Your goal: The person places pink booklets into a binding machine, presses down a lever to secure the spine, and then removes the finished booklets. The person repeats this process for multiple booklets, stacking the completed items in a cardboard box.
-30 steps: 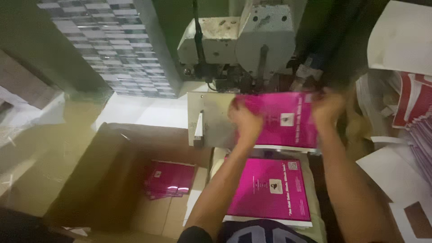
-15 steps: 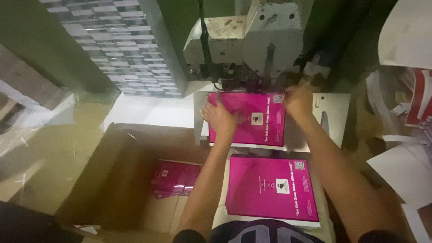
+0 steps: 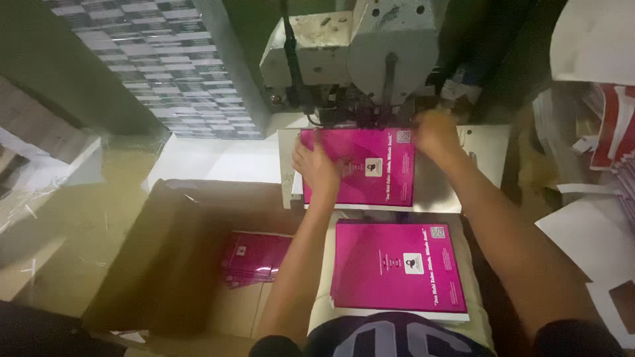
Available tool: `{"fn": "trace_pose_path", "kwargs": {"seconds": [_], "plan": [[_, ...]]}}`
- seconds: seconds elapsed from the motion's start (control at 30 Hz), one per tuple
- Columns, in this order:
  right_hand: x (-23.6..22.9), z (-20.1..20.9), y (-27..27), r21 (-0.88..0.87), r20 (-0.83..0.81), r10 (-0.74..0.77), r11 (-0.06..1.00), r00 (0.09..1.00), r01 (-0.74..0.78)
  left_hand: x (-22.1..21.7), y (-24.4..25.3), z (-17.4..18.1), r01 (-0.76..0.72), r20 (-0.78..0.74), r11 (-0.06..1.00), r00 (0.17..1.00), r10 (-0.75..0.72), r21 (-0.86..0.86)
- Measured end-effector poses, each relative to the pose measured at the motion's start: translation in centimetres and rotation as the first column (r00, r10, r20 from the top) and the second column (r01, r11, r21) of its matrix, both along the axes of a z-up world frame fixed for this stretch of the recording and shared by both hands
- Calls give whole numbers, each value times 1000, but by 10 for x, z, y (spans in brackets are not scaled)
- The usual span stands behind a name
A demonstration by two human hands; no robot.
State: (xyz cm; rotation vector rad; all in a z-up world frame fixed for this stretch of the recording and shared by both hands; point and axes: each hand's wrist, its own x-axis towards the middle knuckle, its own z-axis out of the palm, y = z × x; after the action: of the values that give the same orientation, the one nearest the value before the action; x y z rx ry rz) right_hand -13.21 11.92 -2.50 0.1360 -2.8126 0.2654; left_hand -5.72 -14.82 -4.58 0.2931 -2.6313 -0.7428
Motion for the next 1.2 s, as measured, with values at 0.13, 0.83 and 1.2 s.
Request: {"fn": "trace_pose_path", "kwargs": {"seconds": [0.13, 0.83, 1.2], "plan": [[4, 7, 2, 13, 111, -13, 1000, 994, 12, 1, 2, -1, -30, -23, 998, 999, 29, -48], [35, 25, -30, 71, 67, 156, 984, 985, -161, -3, 107, -44, 154, -211, 979, 961, -180, -136], [7, -3, -6, 128, 243, 157, 973, 957, -192, 16, 106, -12, 54, -300, 986, 948, -101, -160]]}}
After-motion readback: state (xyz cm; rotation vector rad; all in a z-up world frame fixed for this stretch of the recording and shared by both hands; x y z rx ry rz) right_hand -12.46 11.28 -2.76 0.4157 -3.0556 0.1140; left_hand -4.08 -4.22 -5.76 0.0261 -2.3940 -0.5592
